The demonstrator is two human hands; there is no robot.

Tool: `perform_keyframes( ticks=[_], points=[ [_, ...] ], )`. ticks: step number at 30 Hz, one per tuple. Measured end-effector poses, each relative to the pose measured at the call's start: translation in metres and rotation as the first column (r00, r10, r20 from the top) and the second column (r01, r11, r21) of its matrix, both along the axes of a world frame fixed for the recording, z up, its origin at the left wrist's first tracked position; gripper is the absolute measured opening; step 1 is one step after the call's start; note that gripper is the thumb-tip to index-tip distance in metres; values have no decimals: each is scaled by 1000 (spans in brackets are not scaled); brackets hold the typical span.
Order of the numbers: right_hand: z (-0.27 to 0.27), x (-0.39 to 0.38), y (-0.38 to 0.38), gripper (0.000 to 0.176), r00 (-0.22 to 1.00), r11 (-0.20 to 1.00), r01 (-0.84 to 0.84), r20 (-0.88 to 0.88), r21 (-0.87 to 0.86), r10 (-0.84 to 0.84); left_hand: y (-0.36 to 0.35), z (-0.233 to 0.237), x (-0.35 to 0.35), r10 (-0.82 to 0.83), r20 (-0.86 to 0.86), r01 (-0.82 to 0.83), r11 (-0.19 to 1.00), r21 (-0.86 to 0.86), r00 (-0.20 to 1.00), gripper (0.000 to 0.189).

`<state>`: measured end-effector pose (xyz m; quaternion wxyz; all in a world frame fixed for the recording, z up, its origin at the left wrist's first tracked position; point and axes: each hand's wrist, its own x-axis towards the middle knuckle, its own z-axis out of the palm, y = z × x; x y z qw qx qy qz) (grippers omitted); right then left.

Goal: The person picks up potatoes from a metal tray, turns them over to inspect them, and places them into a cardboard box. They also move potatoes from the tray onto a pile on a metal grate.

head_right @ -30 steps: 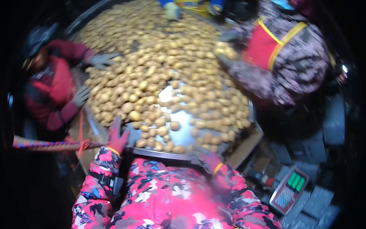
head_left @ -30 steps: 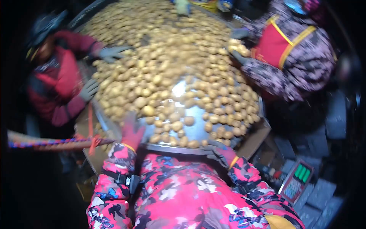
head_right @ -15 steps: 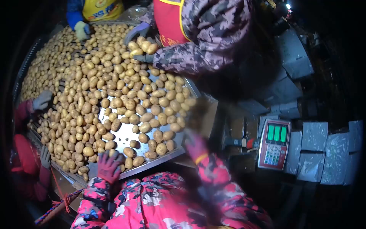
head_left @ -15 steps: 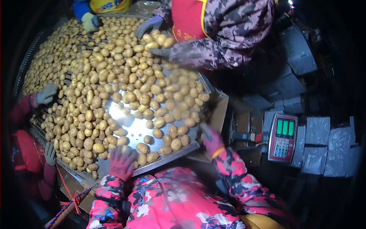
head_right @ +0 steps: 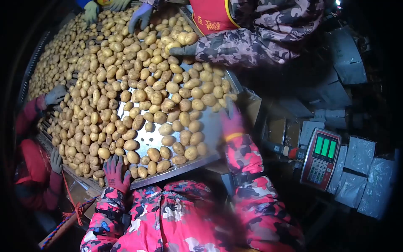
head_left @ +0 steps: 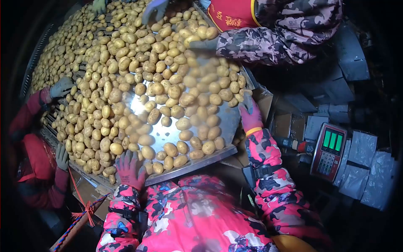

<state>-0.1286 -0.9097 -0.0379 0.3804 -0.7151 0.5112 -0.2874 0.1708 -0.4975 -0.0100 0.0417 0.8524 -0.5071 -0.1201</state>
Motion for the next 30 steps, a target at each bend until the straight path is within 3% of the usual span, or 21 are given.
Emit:
perform_keyframes(
  ticks=[3, 6, 7, 9, 10, 11, 12, 13, 14, 16, 18, 19, 20, 22, 24, 27, 28, 29, 30],
  points=[
    [32, 54, -1, 62, 950, 924, -170, -308, -343, 60, -2, 5, -2, -2, -8, 2, 1000, -19, 1000, 79],
    [17, 79, 3, 61, 622, 789, -571, -747, -228, 234, 4, 3, -3, 34, -31, -33, 999, 9, 999, 76],
    [7, 66, 9, 60, 657, 703, -650, -678, -289, 328, 10, 0, -2, 42, -28, -41, 999, 27, 999, 75],
    [-13, 24, 18, 61, 670, 710, -610, -707, -350, 227, 0, 4, 0, 31, -49, -32, 999, -14, 998, 76],
    [3, 7, 26, 60, 648, 751, -606, -712, -264, 272, 7, -6, 3, 8, -28, -9, 998, -64, 1000, 76],
    [14, -12, 43, 62, 753, 802, -514, -609, -305, 251, 6, -7, 2, 18, -36, -21, 997, -70, 999, 76],
    [24, -18, 59, 57, 761, 839, -426, -636, -339, 129, 9, -4, 2, 27, -44, -30, 997, -65, 999, 76],
    [33, -15, 79, 64, 748, 886, -340, -662, -316, 52, 11, 0, 0, 38, -62, -40, 999, -33, 997, 77],
    [34, -9, 93, 72, 739, 852, -424, -661, -308, 129, 8, 5, -1, 49, -71, -49, 999, -5, 996, 77],
    [40, 18, 108, 75, 482, 708, -703, -688, 65, 542, -2, 12, 1, 24, -45, -26, 998, -51, 999, 75],
    [2, 2, 88, 80, 612, 806, -589, -678, -47, 408, -5, 20, 16, -132, -73, 124, 987, -106, 988, 70],
    [17, 6, 70, 80, 585, 832, -551, -740, -61, 333, -7, 25, 22, -135, -110, 121, 984, -130, 985, 64],
    [19, 11, 59, 81, 646, 883, -424, -751, -203, 138, -4, 23, 24, -127, -115, 109, 982, -156, 985, 62],
    [31, 38, 29, 77, 745, 785, -505, -640, -359, 186, -5, 26, 25, -98, -147, 74, 984, -160, 984, 61],
    [36, 106, 7, 73, 810, 817, -500, -490, -287, 323, -2, 23, 27, -89, -159, 61, 983, -174, 983, 61],
    [-1, 211, 35, 65, 799, 715, -590, -402, -376, 448, -1, 23, 29, -80, -173, 50, 984, -168, 982, 59],
    [-9, 225, 68, 61, 785, 784, -620, -14, -40, 620, 0, 22, 32, -87, -191, 53, 983, -177, 978, 59],
    [-18, 239, 102, 58, 780, 735, -612, 376, 292, 500, 2, 17, 34, -90, -205, 54, 983, -176, 975, 59],
    [-18, 235, 119, 57, 654, 656, -753, 168, 50, 738, 6, 12, 32, -69, -184, 38, 986, -164, 981, 58]
  ],
)
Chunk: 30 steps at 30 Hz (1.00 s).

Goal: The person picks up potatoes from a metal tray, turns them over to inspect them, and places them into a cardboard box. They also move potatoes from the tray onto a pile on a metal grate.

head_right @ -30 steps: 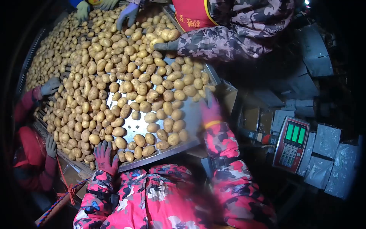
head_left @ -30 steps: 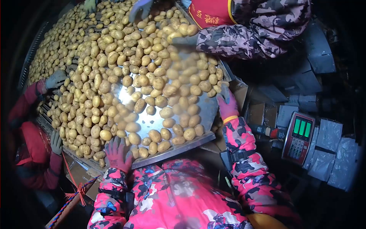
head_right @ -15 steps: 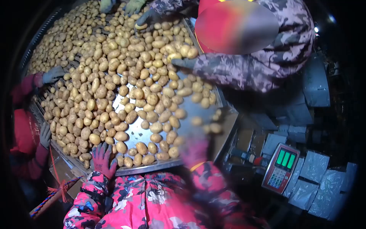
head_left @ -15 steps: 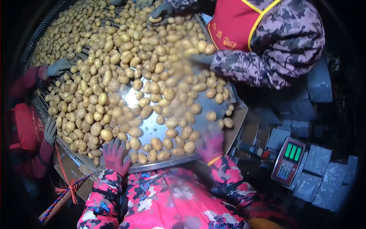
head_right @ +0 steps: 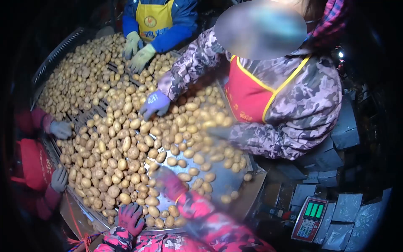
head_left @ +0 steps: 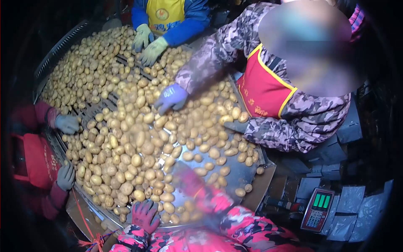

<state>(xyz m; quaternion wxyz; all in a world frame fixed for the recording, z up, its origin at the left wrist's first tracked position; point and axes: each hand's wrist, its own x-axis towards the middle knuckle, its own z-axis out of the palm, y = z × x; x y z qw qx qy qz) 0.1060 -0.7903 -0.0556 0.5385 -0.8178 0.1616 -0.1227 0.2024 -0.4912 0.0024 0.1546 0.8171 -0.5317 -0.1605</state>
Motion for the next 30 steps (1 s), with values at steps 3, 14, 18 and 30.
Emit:
perform_keyframes(
  ticks=[3, 14, 18, 30],
  points=[
    [32, -13, 24, 53, 969, 870, -233, -27, -435, 246, 2, -1, 1, 6, -26, -7, 1000, -29, 1000, 59],
    [75, -63, -212, 45, 894, 803, 440, -114, 401, -433, 2, 7, -7, 36, -49, -36, 999, 8, 998, 63],
    [64, -67, -81, 62, 977, 765, 6, -158, -644, -141, 1, 2, -7, 21, -33, -20, 999, 26, 999, 64],
    [48, -101, -32, 71, 927, 661, -37, -272, -750, -257, -87, 13, -22, -180, -70, 188, 974, 130, 981, 85]
  ],
)
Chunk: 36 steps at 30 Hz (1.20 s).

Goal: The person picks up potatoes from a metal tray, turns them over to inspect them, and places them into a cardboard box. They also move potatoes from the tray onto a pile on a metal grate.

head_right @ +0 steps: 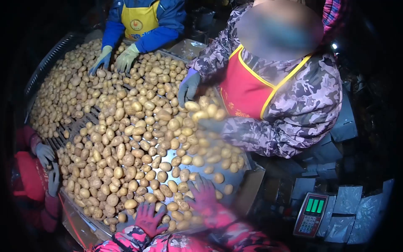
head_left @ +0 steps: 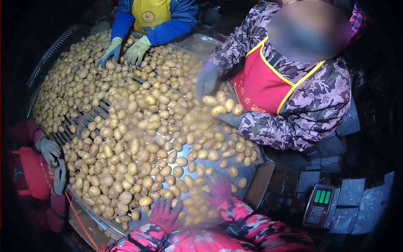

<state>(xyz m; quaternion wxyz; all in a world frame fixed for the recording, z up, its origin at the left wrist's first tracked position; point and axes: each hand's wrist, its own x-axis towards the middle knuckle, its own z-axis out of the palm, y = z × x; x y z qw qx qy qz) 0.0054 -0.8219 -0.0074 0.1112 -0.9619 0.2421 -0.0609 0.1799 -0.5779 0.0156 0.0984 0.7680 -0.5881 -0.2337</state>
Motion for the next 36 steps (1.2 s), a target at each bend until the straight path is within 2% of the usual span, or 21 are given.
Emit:
perform_keyframes(
  ticks=[2, 4, 5, 6, 7, 8, 9, 10, 11, 12, 16, 17, 20, 21, 22, 23, 26, 28, 30, 34, 36],
  points=[
    [-6, 12, -4, 72, 996, 995, 88, 5, -54, -88, -41, -9, -3, -33, 86, 35, 999, -25, 996, 88],
    [-15, 10, -3, 74, 979, 971, 202, -9, -128, -205, -85, -3, 11, -94, 68, 95, 995, -19, 993, 92],
    [-16, 12, -5, 77, 962, 955, 262, -49, -136, -270, -103, -5, 22, -244, 186, 247, 969, 7, 952, 93],
    [-19, 13, -6, 77, 962, 959, 262, -44, -111, -268, -116, -9, 33, -237, 132, 248, 966, -73, 963, 88],
    [-22, 14, -10, 77, 963, 961, 263, -35, -89, -267, -127, 0, 48, -165, 97, 175, 979, -102, 981, 85],
    [-25, 14, -14, 77, 963, 961, 265, -26, -72, -268, -142, -4, 67, -84, 146, 120, 959, -258, 986, 82],
    [-28, 16, -14, 71, 955, 957, 277, -88, -86, -284, -161, 31, 93, 44, 158, -39, 999, -37, 986, 75],
    [-27, 16, -15, 71, 958, 958, 270, -79, -95, -277, -163, 29, 118, 228, 117, -194, 950, -244, 967, 69],
    [-25, 19, -19, 70, 962, 961, 259, -67, -100, -266, -162, 12, 150, 343, 279, -305, 937, -173, 897, 65],
    [-26, 23, -22, 70, 966, 965, 248, -50, -90, -253, -156, 10, 178, 307, 386, -278, 952, -131, 870, 68],
    [-31, 27, -27, 69, 959, 967, 247, -132, -56, -252, -161, 14, 163, 308, 340, -321, 947, -18, 889, 87],
    [-31, 26, -28, 68, 964, 968, 247, -97, -33, -249, -158, 19, 159, 290, 342, -313, 950, 11, 894, 90],
    [-22, 25, -31, 70, 949, 971, 239, -214, 4, -233, -143, 30, 136, 326, 307, -362, 929, 69, 894, 95],
    [-19, 24, -29, 70, 946, 971, 239, -232, 22, -228, -137, 34, 128, 262, 333, -316, 941, 121, 906, 94],
    [-17, 25, -29, 70, 943, 971, 237, -248, 39, -220, -129, 29, 120, 149, 396, -196, 977, 81, 906, 91],
    [-13, 27, -33, 70, 942, 971, 233, -260, 50, -212, -122, 30, 107, 158, 401, -185, 982, 28, 903, 87],
    [-11, 0, -26, 69, 990, 993, 120, -79, 16, -119, -91, 24, 68, 154, 285, -133, 987, -89, 946, 75],
    [8, -21, -12, 70, 985, 986, 152, -96, 67, -145, -59, 31, 47, 157, 134, -143, 984, -105, 979, 70],
    [9, -46, 2, 71, 973, 973, 219, -88, 76, -212, -12, 20, 33, 145, 164, -137, 989, -62, 976, 70],
    [-12, -54, 4, 72, 976, 973, 213, -62, 85, -209, 63, 4, 36, 151, 90, -155, 987, 38, 984, 76],
    [-14, -43, 1, 74, 976, 970, 217, -30, 113, -215, 75, -16, 35, 201, 137, -199, 980, -26, 970, 76]
  ],
)
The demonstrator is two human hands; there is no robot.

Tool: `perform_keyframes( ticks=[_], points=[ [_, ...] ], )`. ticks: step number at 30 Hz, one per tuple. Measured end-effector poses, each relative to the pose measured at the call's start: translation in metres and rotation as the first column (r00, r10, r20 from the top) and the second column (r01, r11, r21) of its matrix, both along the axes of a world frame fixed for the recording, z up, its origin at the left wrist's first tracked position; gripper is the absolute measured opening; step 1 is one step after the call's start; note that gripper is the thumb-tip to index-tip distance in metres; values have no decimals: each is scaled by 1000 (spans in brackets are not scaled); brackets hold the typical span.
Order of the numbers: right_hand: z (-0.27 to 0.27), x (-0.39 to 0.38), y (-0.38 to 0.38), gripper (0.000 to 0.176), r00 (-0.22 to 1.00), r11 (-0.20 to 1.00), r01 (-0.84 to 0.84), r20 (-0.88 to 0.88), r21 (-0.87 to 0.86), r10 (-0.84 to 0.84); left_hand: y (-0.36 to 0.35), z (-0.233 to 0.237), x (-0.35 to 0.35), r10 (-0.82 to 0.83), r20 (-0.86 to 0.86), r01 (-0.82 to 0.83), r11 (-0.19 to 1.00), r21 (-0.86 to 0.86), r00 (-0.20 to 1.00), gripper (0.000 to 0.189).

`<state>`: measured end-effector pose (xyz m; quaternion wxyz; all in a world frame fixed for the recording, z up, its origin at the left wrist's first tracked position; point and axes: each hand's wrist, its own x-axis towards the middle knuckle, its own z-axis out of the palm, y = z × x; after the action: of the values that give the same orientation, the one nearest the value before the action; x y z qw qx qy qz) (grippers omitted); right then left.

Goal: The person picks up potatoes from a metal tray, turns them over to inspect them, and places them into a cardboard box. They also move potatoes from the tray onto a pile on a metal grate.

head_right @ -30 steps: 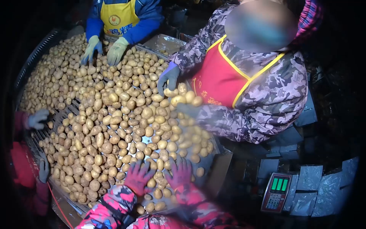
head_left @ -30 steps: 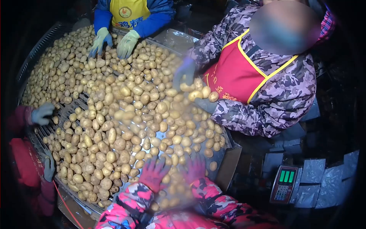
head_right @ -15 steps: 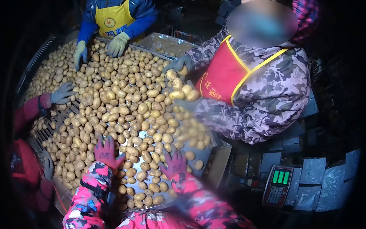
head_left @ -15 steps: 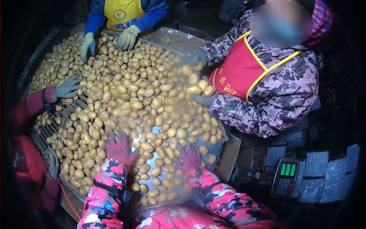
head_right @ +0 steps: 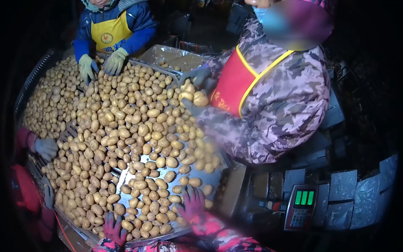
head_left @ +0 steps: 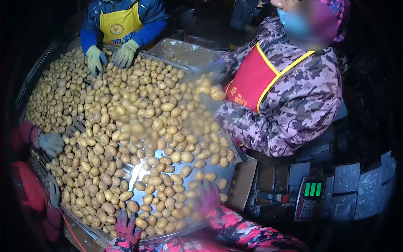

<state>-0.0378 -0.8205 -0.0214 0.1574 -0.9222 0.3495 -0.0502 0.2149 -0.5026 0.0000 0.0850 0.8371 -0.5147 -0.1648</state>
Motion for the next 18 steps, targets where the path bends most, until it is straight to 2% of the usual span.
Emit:
perform_keyframes(
  ticks=[4, 7, 11, 14, 15, 18],
  points=[
    [-13, 1, 12, 84, 994, 998, 63, -84, -8, -64, 1, -27, 8, -101, 1, 101, 993, -53, 995, 72],
    [-30, -1, 25, 85, 994, 995, 99, -47, -33, -100, 3, -32, 7, -149, 31, 151, 986, -76, 988, 74],
    [-56, -4, 45, 87, 992, 993, 105, 84, -63, -99, 22, -66, 15, -174, 61, 182, 971, -155, 983, 66],
    [-62, 13, 53, 78, 970, 979, 136, 221, -153, -101, 37, -83, 31, -183, 79, 197, 957, -215, 980, 58],
    [-55, 29, 44, 74, 966, 957, 120, 252, -265, -52, 45, -94, 36, -183, 80, 196, 958, -210, 980, 57],
    [-51, 87, -8, 76, 904, 970, 107, 427, -219, -4, 55, -115, 45, -197, 78, 210, 950, -233, 977, 56]
  ],
)
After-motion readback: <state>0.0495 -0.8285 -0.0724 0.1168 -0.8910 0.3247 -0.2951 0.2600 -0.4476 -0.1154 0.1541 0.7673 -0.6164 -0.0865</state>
